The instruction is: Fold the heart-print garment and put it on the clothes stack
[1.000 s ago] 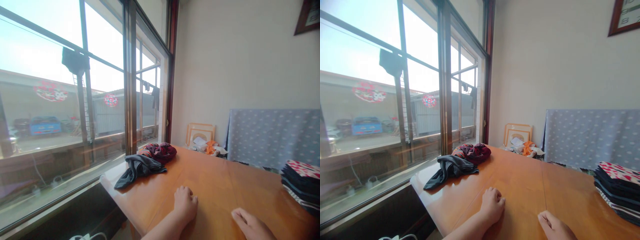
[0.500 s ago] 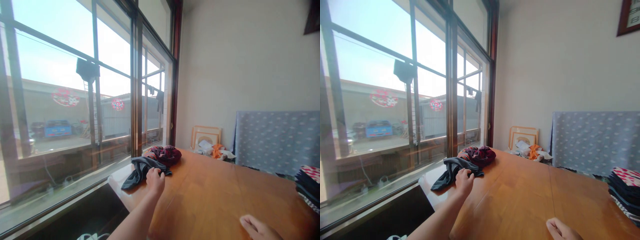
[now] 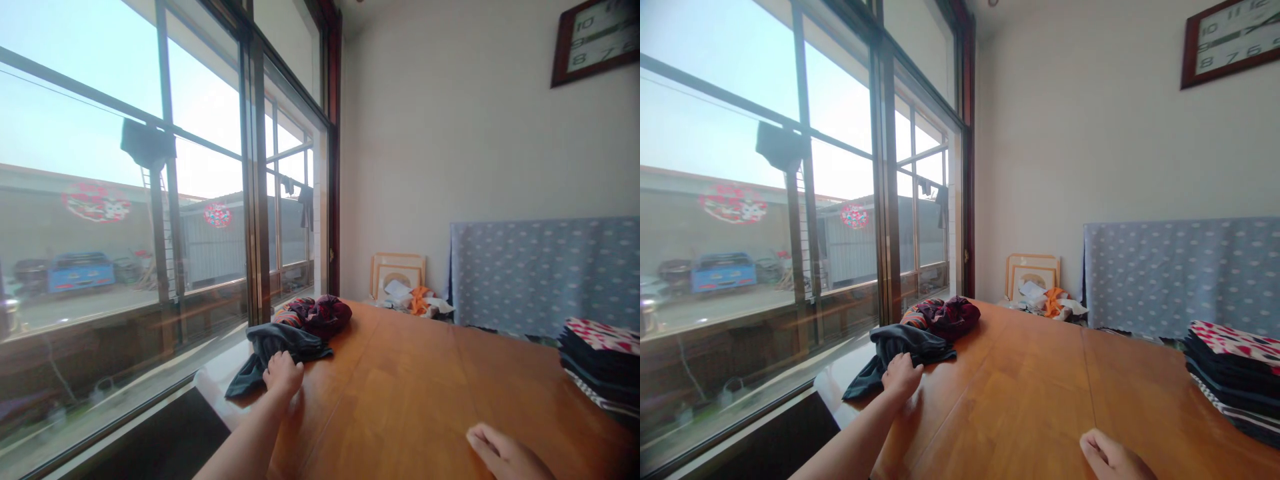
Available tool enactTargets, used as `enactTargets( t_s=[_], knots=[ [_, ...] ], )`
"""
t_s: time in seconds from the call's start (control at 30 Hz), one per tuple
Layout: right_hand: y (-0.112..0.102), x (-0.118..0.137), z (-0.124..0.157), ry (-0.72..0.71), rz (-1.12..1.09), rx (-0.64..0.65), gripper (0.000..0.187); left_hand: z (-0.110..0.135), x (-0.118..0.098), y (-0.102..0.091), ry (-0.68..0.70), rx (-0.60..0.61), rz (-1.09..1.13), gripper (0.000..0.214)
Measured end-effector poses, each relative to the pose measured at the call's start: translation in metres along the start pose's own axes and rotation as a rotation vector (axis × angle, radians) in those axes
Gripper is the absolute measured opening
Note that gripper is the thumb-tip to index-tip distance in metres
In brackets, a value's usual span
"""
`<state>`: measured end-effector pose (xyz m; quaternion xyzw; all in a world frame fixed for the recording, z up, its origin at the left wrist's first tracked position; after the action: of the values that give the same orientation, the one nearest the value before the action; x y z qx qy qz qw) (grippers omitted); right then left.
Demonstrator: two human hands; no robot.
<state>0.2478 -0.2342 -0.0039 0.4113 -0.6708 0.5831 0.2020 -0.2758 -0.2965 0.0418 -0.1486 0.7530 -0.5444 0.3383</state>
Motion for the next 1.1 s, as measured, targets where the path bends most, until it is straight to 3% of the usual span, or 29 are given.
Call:
enactTargets(
  t_s=[0.2,0.5,0.7,0.87,0.93,1.0,1.1],
  knots=[
    [0.000,-0.001,0.001,-0.041,0.009,0.004,0.033,0.020,-0.015,0.016,0.039,0.034,-0.027,0.034],
    [0.000,0.005,0.002,-0.051,0.043,0.025,0.034,0.058,-0.055,0.027,0.195,0.106,0.016,0.030],
    [0.002,0.002,0.002,-0.040,0.077,0.046,0.034,0.103,-0.098,0.039,0.321,0.171,0.101,0.026],
    [-0.001,-0.002,0.002,-0.016,0.106,0.007,0.033,0.139,-0.143,0.049,0.491,0.319,0.234,0.022],
    [0.002,-0.005,0.002,-0.011,0.109,0.034,0.034,0.137,-0.153,0.034,0.537,0.260,0.267,0.024],
    [0.006,-0.008,0.001,-0.014,0.110,0.070,0.035,0.123,-0.151,0.008,0.531,0.091,0.251,0.027],
    [0.012,-0.015,-0.001,-0.018,0.124,0.096,0.037,0.089,-0.123,-0.024,0.397,-0.149,0.162,0.038]
  ],
)
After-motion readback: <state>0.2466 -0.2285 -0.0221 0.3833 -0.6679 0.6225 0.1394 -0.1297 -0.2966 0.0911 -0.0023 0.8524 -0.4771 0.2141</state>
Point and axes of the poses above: each hand's wrist, its own z-axis away from the middle knuckle, its own y-axis out of the palm, x = y × z, the point moved 10 cm from there along -z, towards the middle knuckle, and after that the axes turned 3 degrees about x, right-handed, at the moved point
